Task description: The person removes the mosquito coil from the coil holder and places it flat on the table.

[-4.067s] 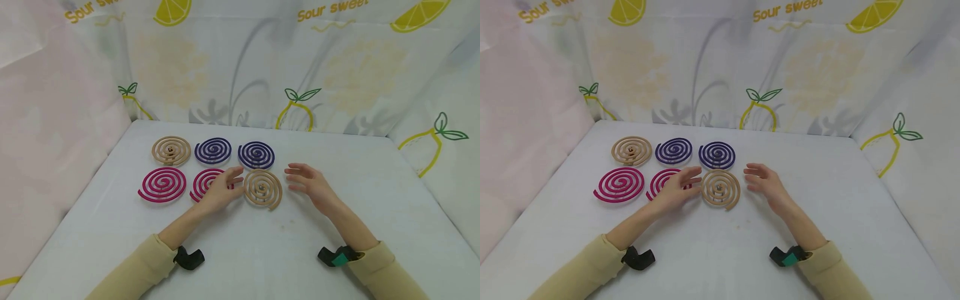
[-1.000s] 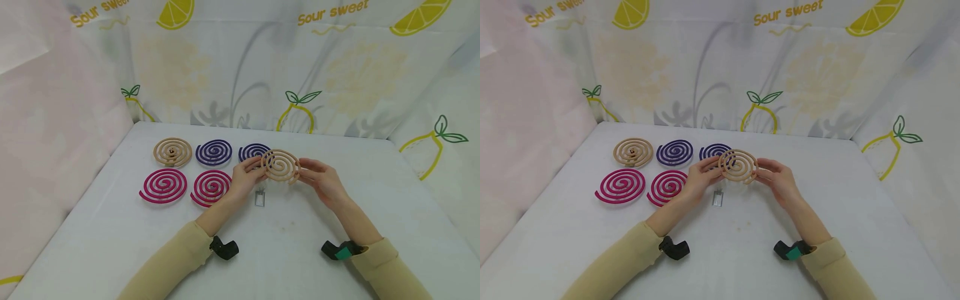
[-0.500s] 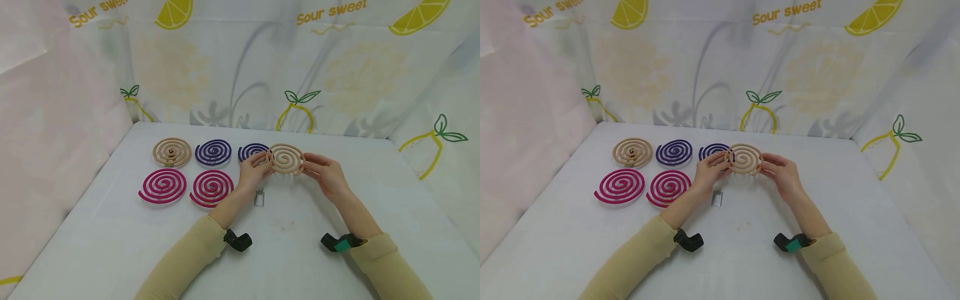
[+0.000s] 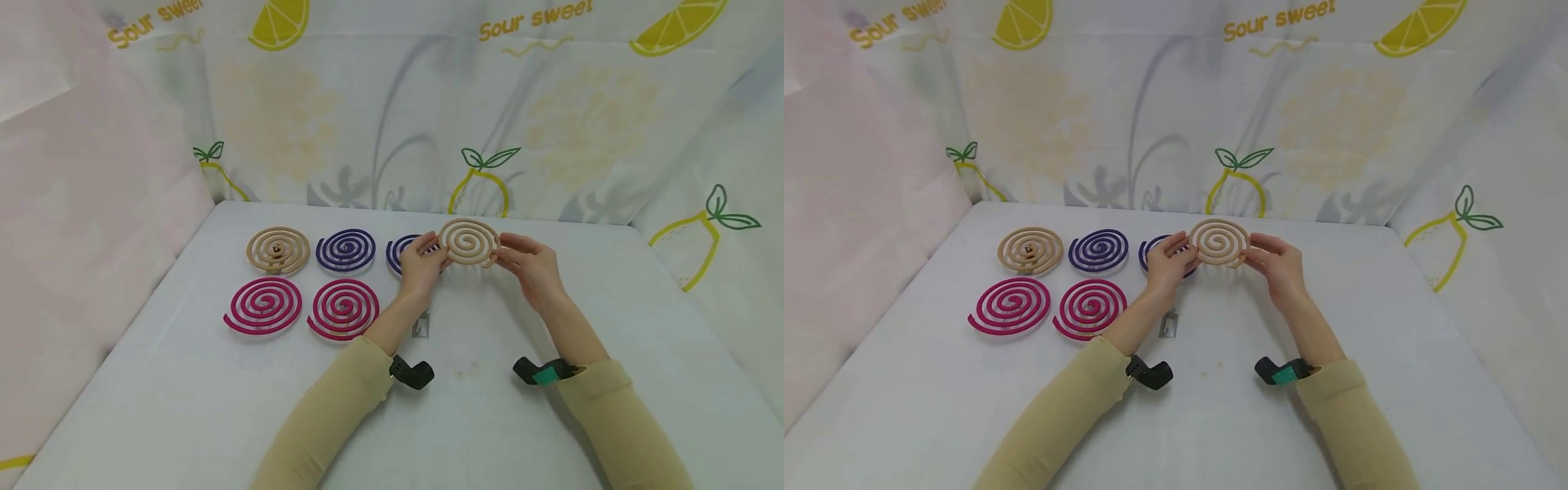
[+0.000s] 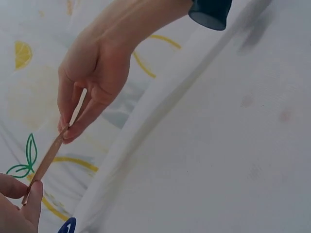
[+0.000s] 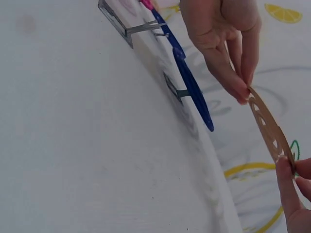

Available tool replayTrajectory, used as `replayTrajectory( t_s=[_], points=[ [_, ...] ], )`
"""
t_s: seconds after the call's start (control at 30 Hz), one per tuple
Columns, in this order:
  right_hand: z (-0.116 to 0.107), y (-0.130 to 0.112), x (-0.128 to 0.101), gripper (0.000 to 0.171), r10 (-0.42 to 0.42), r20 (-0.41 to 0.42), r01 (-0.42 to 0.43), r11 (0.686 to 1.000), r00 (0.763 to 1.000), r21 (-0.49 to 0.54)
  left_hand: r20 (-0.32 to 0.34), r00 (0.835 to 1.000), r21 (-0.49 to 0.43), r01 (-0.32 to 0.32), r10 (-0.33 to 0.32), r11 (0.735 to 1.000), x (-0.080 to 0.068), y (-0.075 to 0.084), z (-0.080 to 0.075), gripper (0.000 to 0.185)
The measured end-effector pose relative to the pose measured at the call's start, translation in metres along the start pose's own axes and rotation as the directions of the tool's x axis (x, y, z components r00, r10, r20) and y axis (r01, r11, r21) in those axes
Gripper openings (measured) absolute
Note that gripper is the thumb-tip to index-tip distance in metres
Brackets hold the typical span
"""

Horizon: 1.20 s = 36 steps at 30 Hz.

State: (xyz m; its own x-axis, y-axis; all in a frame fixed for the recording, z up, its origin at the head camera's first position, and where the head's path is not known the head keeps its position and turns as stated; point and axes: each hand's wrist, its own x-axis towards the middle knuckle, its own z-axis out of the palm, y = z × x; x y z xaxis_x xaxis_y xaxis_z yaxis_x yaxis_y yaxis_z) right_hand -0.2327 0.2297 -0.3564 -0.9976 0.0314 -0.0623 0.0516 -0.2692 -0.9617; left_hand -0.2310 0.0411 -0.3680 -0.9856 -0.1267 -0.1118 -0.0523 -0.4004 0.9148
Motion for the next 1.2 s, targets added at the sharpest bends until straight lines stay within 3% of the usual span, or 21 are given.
replayTrajectory(
  t_s=[0.23,0.57,0.87,1.1,1.2],
  points=[
    [0.003,-0.004,0.014,0.02,-0.015,-0.072,0.02,0.998,0.997,0.066,-0.073,0.996,0.027,-0.057,0.059,0.998,0.014,-0.002,0.015,0.046],
    [0.009,-0.009,0.034,0.022,-0.002,-0.187,0.021,0.995,0.982,0.1,-0.202,0.974,-0.007,-0.102,0.098,0.995,0.032,-0.01,0.032,0.04],
    [0.002,-0.003,0.045,0.022,0.012,-0.24,0.006,0.997,0.971,0.074,-0.246,0.967,-0.004,-0.066,0.063,0.998,0.039,-0.015,0.042,0.036],
    [-0.014,0.004,0.049,0.023,0.041,-0.236,-0.023,0.997,0.971,0.078,-0.261,0.964,0.151,-0.002,0.042,0.989,0.035,-0.02,0.053,0.029],
    [-0.018,0.006,0.048,0.023,0.065,-0.227,-0.045,0.995,0.972,0.093,-0.232,0.972,0.18,0.012,0.031,0.984,0.033,-0.022,0.056,0.03]
  ],
)
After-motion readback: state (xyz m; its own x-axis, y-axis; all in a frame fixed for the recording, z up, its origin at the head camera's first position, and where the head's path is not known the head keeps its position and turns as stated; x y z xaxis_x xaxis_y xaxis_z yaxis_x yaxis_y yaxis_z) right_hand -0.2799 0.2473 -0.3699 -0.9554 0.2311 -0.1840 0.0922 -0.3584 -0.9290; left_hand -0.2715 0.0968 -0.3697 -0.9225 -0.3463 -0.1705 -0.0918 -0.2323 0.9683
